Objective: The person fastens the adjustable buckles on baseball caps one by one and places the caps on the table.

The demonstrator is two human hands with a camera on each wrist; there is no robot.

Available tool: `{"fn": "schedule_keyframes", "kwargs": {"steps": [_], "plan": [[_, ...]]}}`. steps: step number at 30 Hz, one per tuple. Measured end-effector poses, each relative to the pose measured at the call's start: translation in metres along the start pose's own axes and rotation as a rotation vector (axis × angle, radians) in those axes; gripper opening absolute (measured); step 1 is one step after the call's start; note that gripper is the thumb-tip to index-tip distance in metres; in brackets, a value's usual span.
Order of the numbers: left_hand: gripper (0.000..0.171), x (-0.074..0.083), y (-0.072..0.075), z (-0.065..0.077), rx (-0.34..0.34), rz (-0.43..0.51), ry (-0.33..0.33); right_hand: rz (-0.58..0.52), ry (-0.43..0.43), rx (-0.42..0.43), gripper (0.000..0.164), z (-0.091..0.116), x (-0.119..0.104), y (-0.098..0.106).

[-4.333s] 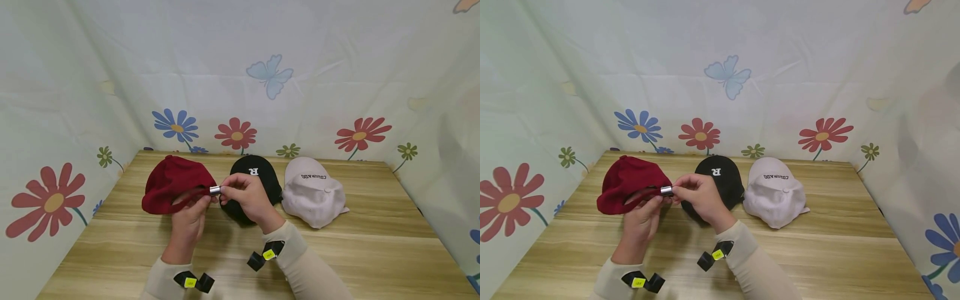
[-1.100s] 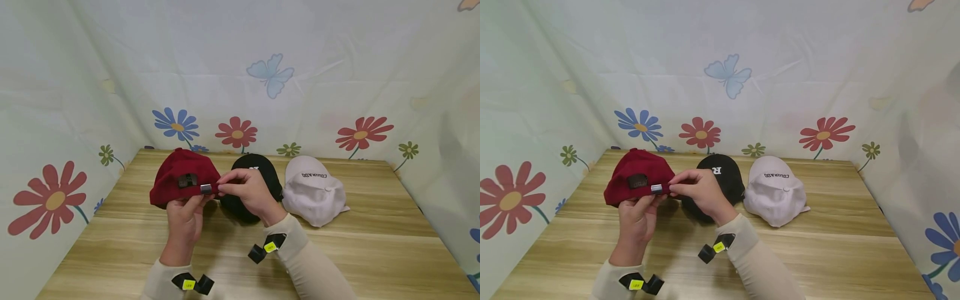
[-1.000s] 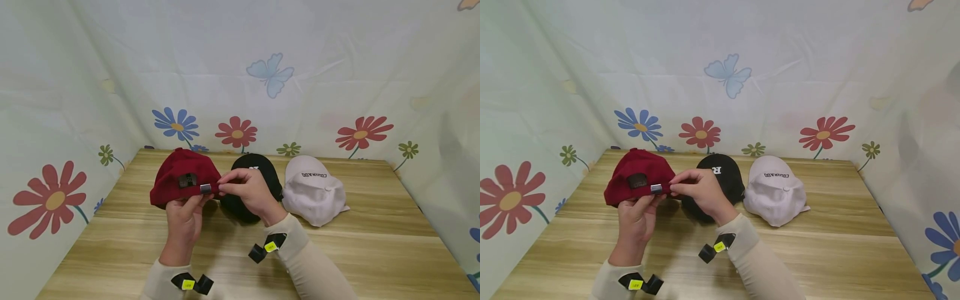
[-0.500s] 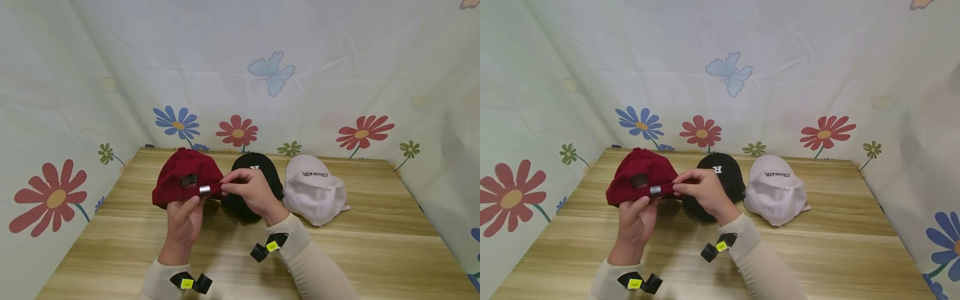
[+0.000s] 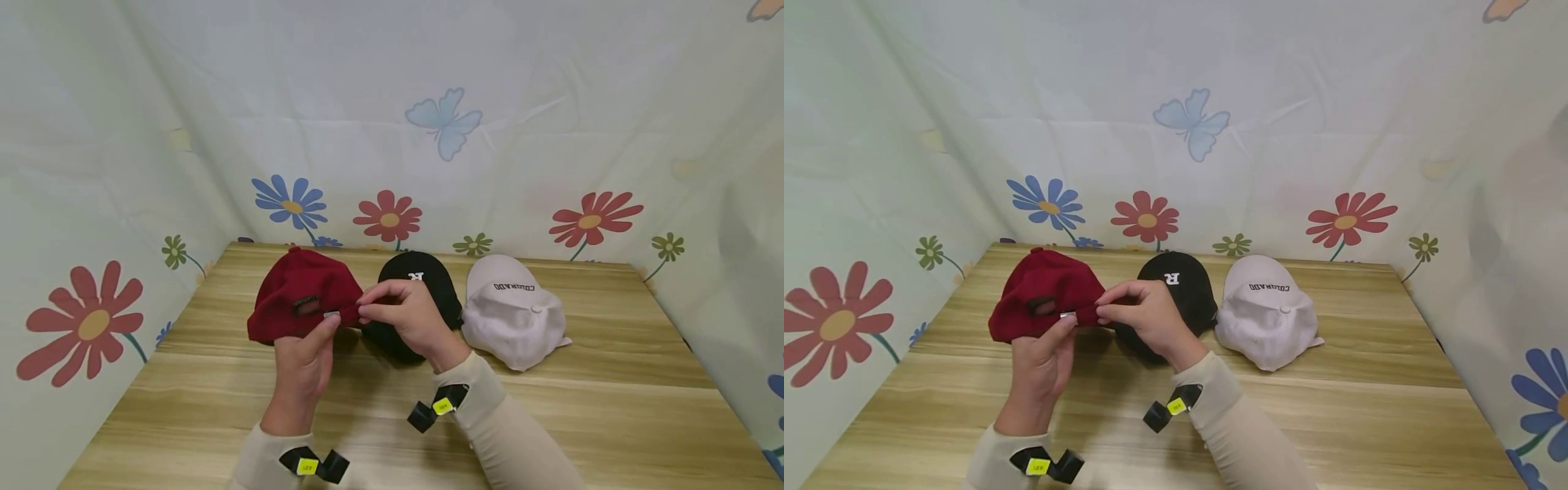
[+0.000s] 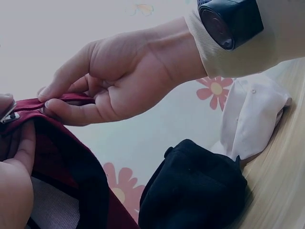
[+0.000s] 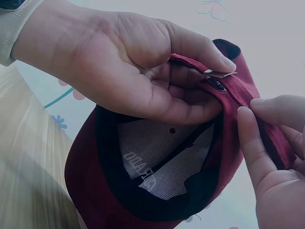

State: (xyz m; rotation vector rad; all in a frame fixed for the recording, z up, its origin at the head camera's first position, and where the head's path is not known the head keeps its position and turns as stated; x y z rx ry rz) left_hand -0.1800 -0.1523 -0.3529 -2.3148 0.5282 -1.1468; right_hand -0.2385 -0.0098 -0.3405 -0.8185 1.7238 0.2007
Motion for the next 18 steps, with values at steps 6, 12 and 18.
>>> {"fn": "schedule_keyframes", "kwargs": {"steps": [6, 12, 18], "plan": [[0.054, 0.0005, 0.0016, -0.0003, 0.052, -0.031, 0.000, 0.004, 0.006, 0.001, 0.024, 0.0008, 0.0006, -0.0005], [0.053, 0.0005, 0.0028, 0.0000, 0.108, -0.100, 0.034, 0.018, 0.006, -0.004, 0.023, 0.0017, 0.0025, -0.0005], [0.053, 0.0001, 0.0028, 0.0000, 0.104, -0.100, 0.032, 0.014, -0.001, -0.001, 0.023, 0.0019, 0.0050, 0.0013]]}}
Point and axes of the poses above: each hand's wrist, its own z-axis away from the middle knuckle, its own y-axis out of the back of the hand, x = y × z, the point moved 5 cm from there along -z, towards the middle knuckle, and after that the axes turned 6 degrees about -z, right-handed, at the moved point
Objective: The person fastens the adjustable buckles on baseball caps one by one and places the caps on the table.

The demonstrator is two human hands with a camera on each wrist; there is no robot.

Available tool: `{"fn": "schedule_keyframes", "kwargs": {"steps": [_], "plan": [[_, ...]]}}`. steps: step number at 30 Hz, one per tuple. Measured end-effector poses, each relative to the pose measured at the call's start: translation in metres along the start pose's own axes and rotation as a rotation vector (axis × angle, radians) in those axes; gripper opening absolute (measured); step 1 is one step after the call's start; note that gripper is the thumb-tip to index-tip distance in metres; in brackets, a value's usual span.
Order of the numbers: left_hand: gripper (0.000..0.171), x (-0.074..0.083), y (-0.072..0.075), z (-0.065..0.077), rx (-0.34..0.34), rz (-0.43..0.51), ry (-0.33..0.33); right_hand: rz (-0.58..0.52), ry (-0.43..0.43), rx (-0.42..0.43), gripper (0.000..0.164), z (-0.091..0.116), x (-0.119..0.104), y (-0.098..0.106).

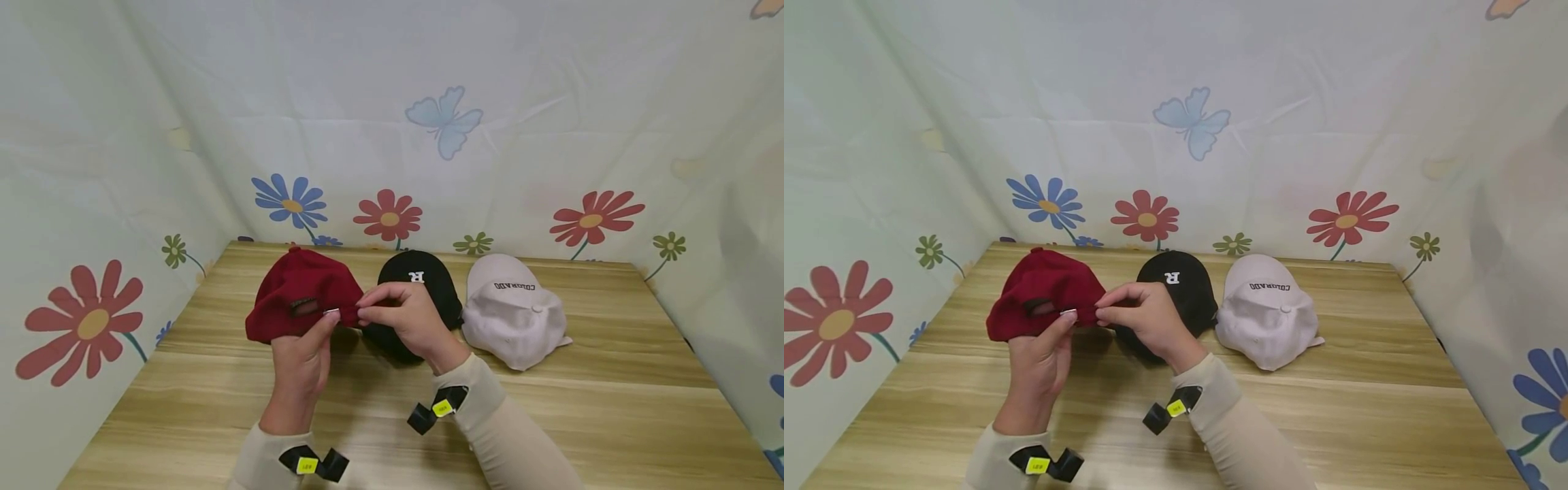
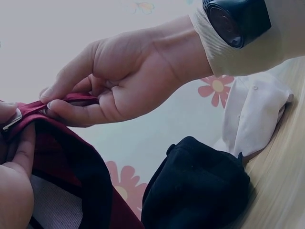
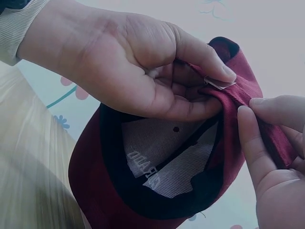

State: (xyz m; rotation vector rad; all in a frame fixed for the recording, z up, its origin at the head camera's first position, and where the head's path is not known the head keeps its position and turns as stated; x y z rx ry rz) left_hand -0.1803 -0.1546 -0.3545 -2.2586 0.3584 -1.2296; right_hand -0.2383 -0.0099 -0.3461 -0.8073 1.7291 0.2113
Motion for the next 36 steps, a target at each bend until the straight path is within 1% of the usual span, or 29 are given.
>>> {"fn": "schedule_keyframes", "kwargs": {"steps": [5, 11, 14, 17, 21, 24, 25, 30, 31, 36], "plan": [[0.053, 0.001, 0.002, 0.000, -0.018, -0.001, 0.001, 0.035, -0.017, -0.020, 0.020, -0.001, 0.001, 0.000], [0.055, 0.000, 0.004, 0.002, -0.032, 0.037, 0.015, 0.198, -0.030, -0.012, 0.014, -0.009, -0.006, 0.006], [0.055, 0.000, 0.006, 0.002, -0.047, 0.070, 0.006, 0.269, -0.042, -0.005, 0.015, -0.018, -0.013, 0.008], [0.054, 0.000, 0.007, 0.003, -0.070, 0.087, -0.009, 0.351, -0.071, -0.021, 0.017, -0.029, -0.022, 0.006], [0.051, -0.001, 0.009, 0.005, -0.100, 0.131, -0.010, 0.495, -0.086, -0.088, 0.016, -0.046, -0.038, -0.004], [0.049, -0.002, 0.009, 0.007, -0.111, 0.165, 0.015, 0.579, -0.073, -0.156, 0.016, -0.057, -0.052, -0.019], [0.048, -0.002, 0.009, 0.008, -0.112, 0.168, 0.026, 0.603, -0.074, -0.175, 0.017, -0.061, -0.053, -0.024], [0.048, -0.002, 0.009, 0.010, -0.129, 0.165, 0.067, 0.749, -0.105, -0.237, 0.023, -0.079, -0.054, -0.045], [0.048, -0.003, 0.009, 0.010, -0.133, 0.163, 0.070, 0.774, -0.111, -0.246, 0.024, -0.083, -0.050, -0.046], [0.048, -0.004, 0.011, 0.010, -0.133, 0.159, 0.077, 0.886, -0.128, -0.268, 0.024, -0.093, -0.049, -0.056]]}}
Point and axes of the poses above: each hand's wrist, its own z-axis away from the middle knuckle, its own y-axis out of the back of the hand, x = y × z, the point moved 5 cm from there along -z, towards the middle knuckle, and after that the axes turned 6 degrees about -z, right-handed, at the moved point
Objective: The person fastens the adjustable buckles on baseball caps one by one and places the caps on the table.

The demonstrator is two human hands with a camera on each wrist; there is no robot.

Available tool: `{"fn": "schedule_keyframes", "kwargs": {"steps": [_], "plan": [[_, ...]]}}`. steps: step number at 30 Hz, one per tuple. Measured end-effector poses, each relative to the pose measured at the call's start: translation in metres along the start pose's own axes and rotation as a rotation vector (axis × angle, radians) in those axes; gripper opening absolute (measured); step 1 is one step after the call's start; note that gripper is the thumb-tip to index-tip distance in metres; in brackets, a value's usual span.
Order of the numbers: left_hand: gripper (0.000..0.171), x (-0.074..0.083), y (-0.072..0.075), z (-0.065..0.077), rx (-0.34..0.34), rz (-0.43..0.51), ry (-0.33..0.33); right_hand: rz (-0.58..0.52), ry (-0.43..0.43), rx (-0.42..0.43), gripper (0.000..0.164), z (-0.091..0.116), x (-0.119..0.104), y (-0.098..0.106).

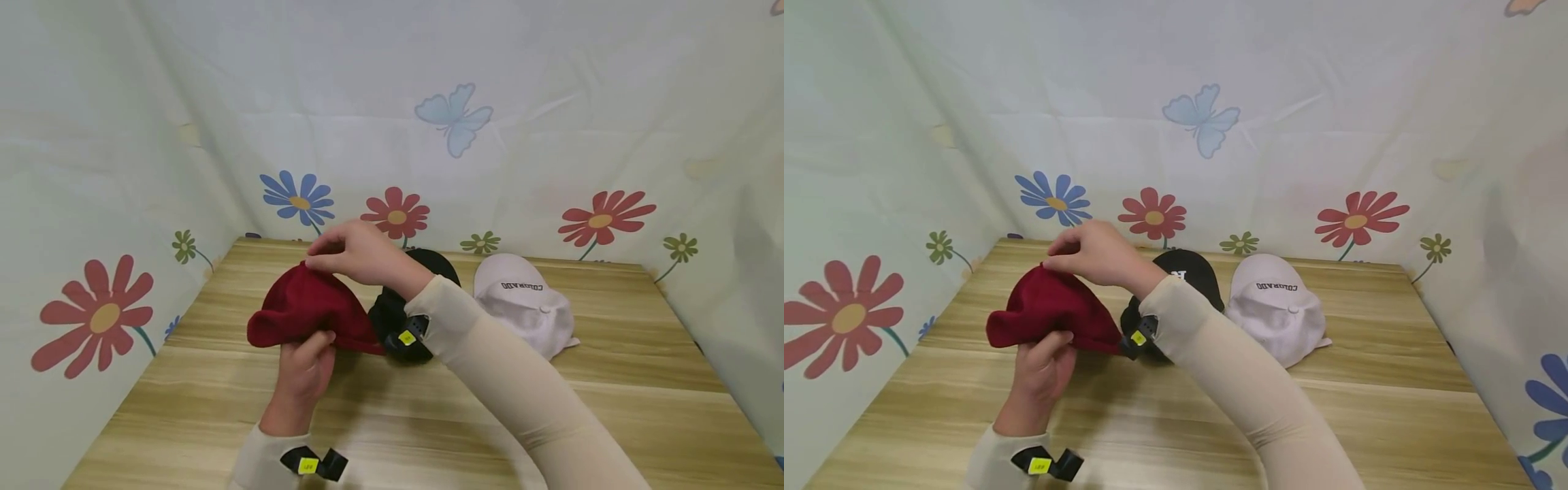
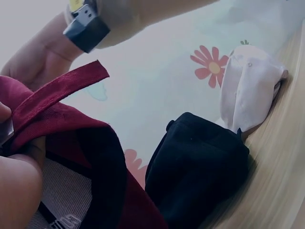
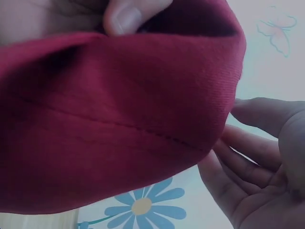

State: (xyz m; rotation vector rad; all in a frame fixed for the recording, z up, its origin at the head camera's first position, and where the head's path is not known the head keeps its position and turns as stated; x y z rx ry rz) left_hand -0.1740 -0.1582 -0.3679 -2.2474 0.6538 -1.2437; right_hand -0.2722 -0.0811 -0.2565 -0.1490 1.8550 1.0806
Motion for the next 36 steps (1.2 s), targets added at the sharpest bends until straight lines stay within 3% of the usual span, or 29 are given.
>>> {"fn": "schedule_keyframes", "kwargs": {"steps": [5, 12, 21, 24, 28, 31, 33, 36], "plan": [[0.050, -0.002, 0.002, 0.002, 0.018, -0.018, 0.022, 0.079, 0.014, -0.047, 0.022, -0.009, -0.003, -0.002], [0.051, -0.002, 0.002, 0.003, 0.018, -0.038, 0.038, 0.104, 0.014, -0.138, 0.013, -0.012, -0.007, -0.005], [0.052, 0.006, 0.007, 0.005, -0.057, -0.081, -0.031, 0.175, 0.050, -0.098, 0.017, -0.012, -0.015, -0.002], [0.053, 0.011, 0.012, 0.007, -0.125, 0.002, -0.056, 0.189, 0.041, -0.064, 0.019, -0.013, -0.017, 0.003], [0.034, 0.017, 0.031, 0.010, -0.156, 0.169, -0.044, 0.228, 0.033, -0.015, 0.021, -0.016, -0.019, 0.010], [0.030, 0.020, 0.050, 0.007, -0.071, 0.207, 0.010, 0.290, 0.038, 0.030, 0.021, -0.019, -0.019, 0.015], [0.034, 0.022, 0.063, 0.002, 0.033, 0.173, 0.058, 0.334, 0.048, 0.061, 0.022, -0.021, -0.018, 0.016], [0.027, 0.024, 0.079, -0.006, 0.210, 0.096, 0.152, 0.387, 0.061, 0.097, 0.022, -0.024, -0.014, 0.015]]}}
Point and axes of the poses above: each hand's wrist, its own z-axis away from the middle knuckle, its own y-axis out of the back of the hand, x = y × z, the point moved 5 cm from there along -z, towards the middle knuckle, and after that the axes turned 6 degrees about -z, right-handed, at the moved point
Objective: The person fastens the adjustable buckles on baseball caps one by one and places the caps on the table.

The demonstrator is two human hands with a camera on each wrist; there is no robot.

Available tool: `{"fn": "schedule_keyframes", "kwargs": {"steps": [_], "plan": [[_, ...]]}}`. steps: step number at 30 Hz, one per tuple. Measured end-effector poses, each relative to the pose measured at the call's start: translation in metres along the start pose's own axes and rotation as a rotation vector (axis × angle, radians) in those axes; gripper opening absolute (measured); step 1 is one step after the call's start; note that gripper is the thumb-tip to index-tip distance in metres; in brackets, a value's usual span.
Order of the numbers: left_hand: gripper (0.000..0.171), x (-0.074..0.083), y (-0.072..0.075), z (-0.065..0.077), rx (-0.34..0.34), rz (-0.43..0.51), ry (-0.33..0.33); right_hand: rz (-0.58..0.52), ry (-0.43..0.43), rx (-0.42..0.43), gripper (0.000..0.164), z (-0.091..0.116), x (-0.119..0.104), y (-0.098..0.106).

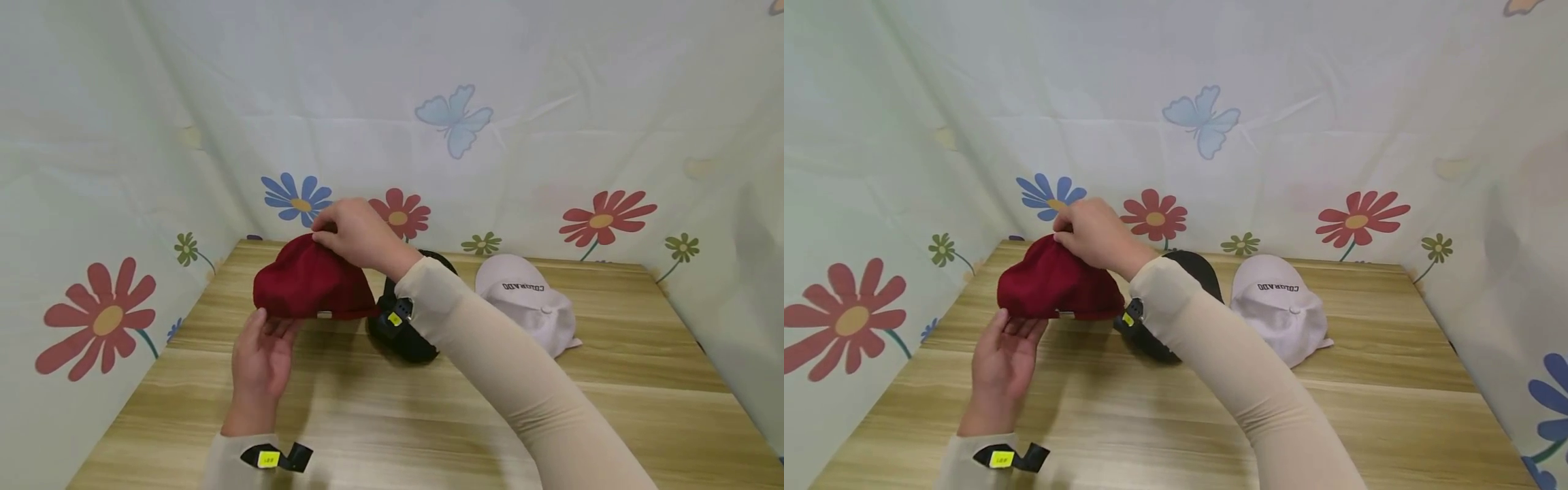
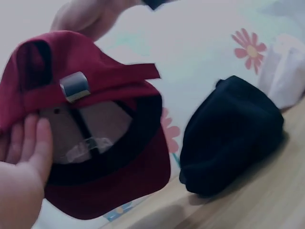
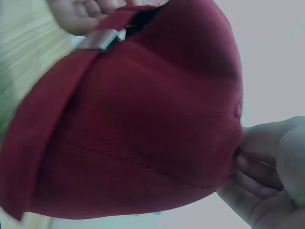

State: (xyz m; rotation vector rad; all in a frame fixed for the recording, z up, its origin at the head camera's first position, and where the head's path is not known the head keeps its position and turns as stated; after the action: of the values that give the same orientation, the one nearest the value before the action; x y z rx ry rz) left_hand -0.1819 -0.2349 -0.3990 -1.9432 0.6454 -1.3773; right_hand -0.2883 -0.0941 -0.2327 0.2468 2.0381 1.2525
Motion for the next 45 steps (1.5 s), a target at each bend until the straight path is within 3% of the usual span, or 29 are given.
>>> {"fn": "schedule_keyframes", "kwargs": {"steps": [2, 4, 12, 20, 27, 36, 45], "plan": [[0.019, 0.000, 0.008, -0.006, 0.100, -0.045, 0.052, 0.032, 0.006, 0.023, 0.023, -0.001, 0.003, -0.003], [0.013, -0.001, 0.014, -0.012, 0.158, -0.076, 0.105, 0.054, -0.002, 0.045, 0.023, -0.002, 0.008, -0.008], [0.005, -0.012, 0.042, -0.030, 0.267, -0.140, 0.210, 0.089, -0.049, 0.089, 0.023, -0.004, 0.026, -0.028], [0.007, -0.014, 0.073, -0.036, 0.309, -0.278, 0.336, 0.161, 0.036, 0.099, 0.022, 0.000, 0.028, -0.061], [0.007, -0.016, 0.097, -0.040, 0.368, -0.419, 0.415, 0.134, 0.037, 0.047, 0.023, 0.006, 0.029, -0.090], [0.014, -0.017, 0.112, -0.050, 0.307, -0.439, 0.439, 0.115, 0.030, 0.017, 0.022, 0.014, 0.030, -0.121], [0.006, -0.015, 0.120, -0.052, 0.365, -0.542, 0.447, 0.102, 0.015, -0.012, 0.021, 0.020, 0.028, -0.142]]}}
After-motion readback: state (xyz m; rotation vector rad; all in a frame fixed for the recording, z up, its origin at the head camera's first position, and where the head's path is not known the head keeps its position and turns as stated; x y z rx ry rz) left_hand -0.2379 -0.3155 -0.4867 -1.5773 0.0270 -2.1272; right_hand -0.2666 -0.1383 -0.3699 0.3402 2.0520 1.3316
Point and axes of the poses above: each hand's wrist, its own z-axis away from the middle knuckle, its own y-axis out of the back of the hand, x = y × z, the point moved 5 cm from there along -z, towards the middle knuckle, and after that the axes turned 6 degrees about -z, right-handed, at the moved point
